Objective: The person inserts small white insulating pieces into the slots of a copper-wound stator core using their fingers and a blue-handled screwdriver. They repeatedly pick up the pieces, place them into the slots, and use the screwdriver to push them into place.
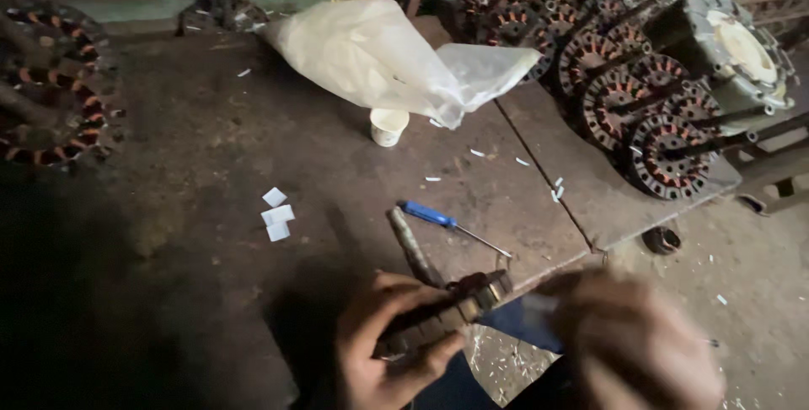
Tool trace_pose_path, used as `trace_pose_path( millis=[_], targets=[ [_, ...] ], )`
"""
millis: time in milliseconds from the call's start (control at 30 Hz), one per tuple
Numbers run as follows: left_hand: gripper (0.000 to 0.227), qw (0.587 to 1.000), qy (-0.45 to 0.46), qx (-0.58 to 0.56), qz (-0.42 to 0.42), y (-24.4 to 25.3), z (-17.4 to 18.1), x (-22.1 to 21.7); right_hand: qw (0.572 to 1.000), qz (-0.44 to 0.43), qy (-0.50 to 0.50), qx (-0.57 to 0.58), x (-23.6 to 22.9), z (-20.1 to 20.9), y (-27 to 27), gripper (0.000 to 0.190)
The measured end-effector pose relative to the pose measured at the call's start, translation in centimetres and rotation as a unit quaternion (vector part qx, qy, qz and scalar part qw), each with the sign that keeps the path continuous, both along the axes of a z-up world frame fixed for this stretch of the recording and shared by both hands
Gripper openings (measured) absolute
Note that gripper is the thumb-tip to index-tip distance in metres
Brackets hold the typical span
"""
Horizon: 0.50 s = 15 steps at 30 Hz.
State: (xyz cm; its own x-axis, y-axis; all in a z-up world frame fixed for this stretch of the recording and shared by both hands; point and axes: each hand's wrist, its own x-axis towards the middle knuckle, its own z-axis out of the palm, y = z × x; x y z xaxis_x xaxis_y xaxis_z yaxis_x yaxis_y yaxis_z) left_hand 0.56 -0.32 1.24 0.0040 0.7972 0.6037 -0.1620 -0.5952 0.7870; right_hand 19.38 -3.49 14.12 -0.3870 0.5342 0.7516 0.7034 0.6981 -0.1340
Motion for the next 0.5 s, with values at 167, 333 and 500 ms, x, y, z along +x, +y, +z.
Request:
trace_pose_path(
  millis=[167, 333, 500],
  targets=[
    [0.037, 0.999, 0.037, 0.005, -0.018, -0.4, 0.7, -0.9, 0.991, -0.027, 0.122, -0.046, -2.1, -3.4, -2.1, 0.016],
    [0.035, 0.998, 0.052, -0.027, -0.036, -0.5, 1.5, -1.2, 0.991, -0.046, 0.112, -0.052, -1.8, -5.2, -2.5, 0.018],
    [0.038, 0.997, 0.059, 0.031, -0.041, -0.2, 1.5, -1.4, 0.997, 0.003, 0.071, -0.041, -1.2, -4.6, -1.9, 0.023]
  ],
)
